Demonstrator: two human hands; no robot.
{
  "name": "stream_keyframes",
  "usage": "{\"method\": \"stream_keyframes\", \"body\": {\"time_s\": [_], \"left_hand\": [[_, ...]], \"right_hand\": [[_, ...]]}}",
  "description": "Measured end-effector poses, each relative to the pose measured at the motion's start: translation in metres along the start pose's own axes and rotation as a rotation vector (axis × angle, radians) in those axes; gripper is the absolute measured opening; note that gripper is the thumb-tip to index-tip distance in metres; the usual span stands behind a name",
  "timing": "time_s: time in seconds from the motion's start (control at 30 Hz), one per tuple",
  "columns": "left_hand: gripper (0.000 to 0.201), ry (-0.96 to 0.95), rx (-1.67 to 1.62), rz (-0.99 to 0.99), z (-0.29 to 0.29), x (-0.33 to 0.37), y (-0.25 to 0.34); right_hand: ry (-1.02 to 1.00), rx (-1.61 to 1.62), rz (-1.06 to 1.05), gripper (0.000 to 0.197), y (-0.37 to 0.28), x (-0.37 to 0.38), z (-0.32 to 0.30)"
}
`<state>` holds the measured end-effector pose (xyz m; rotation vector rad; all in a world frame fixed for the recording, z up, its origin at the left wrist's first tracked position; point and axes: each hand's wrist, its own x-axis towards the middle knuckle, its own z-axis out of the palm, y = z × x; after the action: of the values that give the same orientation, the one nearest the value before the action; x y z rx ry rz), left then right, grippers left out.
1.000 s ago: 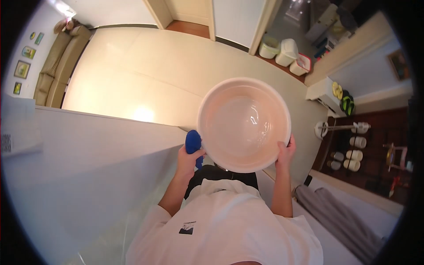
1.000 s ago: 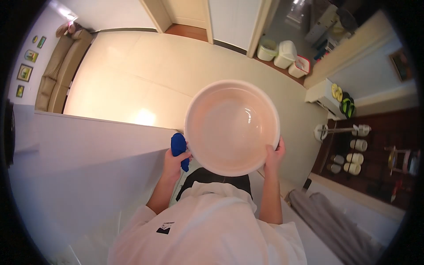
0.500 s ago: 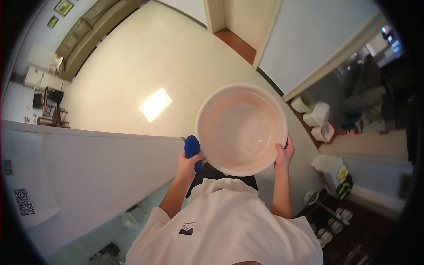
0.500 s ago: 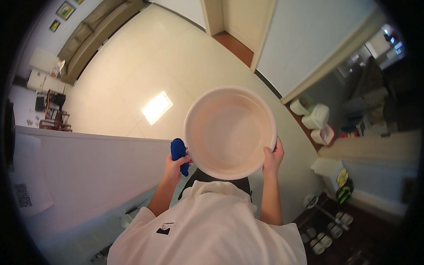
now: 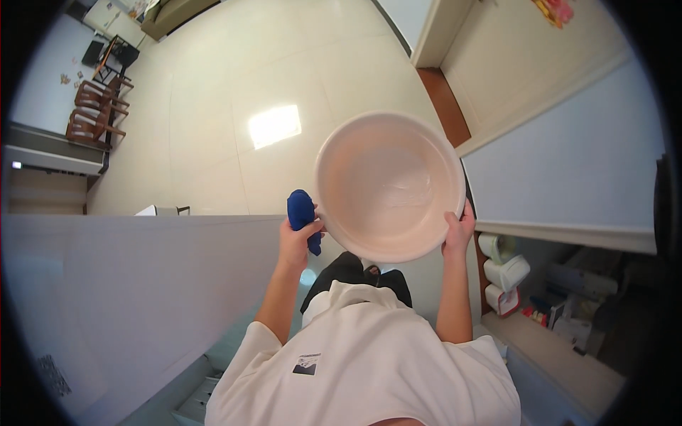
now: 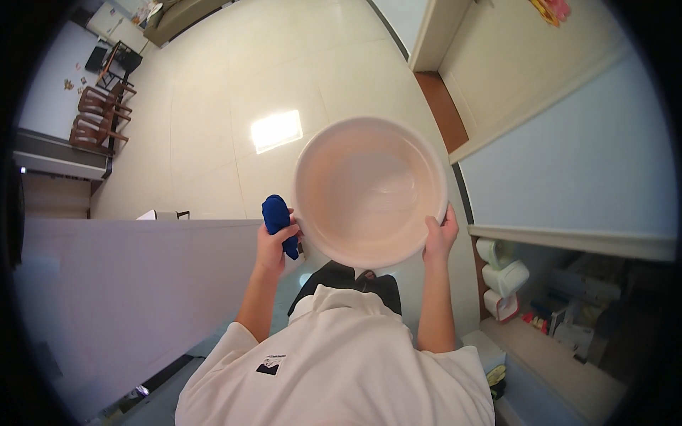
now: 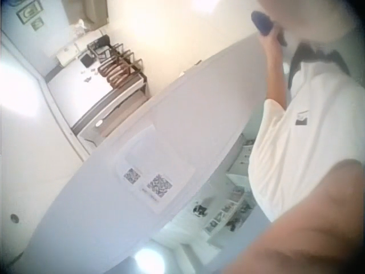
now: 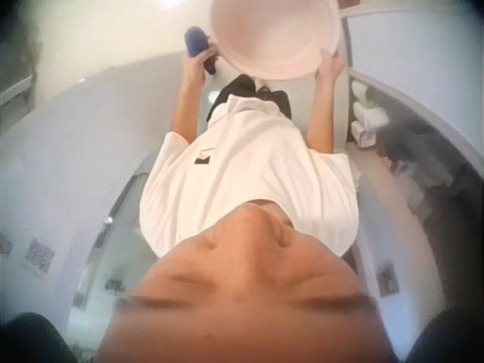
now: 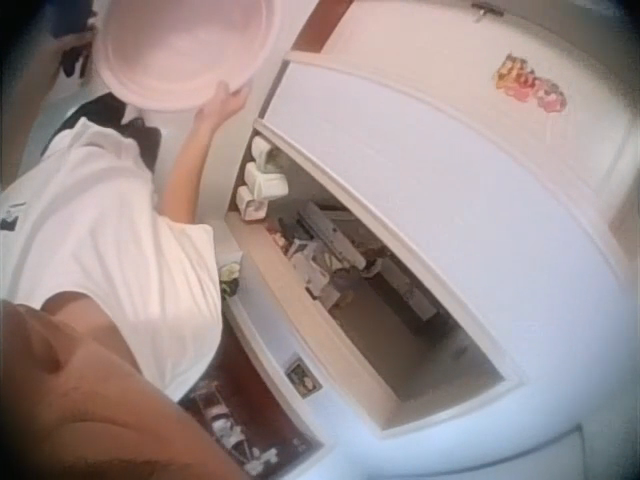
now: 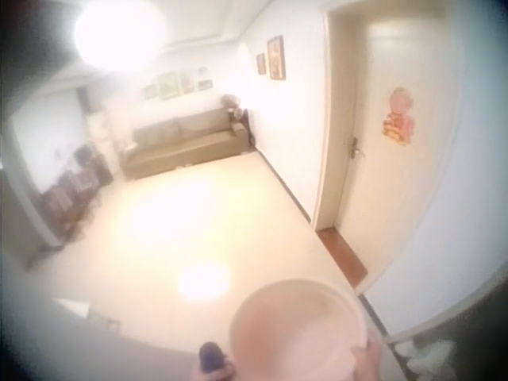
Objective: The person washes a cloth in a sink, fills a basin with water, and then carries the cloth and basin to a living area where they kneel on the floor to wipe the surface under a couch.
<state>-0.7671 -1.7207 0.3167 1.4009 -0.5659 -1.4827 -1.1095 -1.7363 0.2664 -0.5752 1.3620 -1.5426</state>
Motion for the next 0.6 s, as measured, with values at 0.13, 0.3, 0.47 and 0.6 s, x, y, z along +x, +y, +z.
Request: {"method": "stream_keyframes", "body": {"time_s": [0.13,0.3,0.47,0.6], "left_hand": [[0.044,0.053,-0.023,-0.007,-0.004,0.047,0.035],[0.044,0.123,-0.055,-0.038,-0.018,0.094,0.074],[0.045,0.218,-0.100,0.022,-0.028,0.147,0.113],[0.044,0.316,-0.156,0.062,-0.039,0.186,0.140]], "right_hand": [[-0.036,-0.073,0.012,0.058,0.002,0.059,0.052],[-0.114,-0.108,0.072,0.057,-0.007,0.117,0.133],[-0.193,-0.128,0.109,0.057,-0.002,0.178,0.210],[-0.325,-0.123,0.114,0.056,0.007,0.227,0.274]]}}
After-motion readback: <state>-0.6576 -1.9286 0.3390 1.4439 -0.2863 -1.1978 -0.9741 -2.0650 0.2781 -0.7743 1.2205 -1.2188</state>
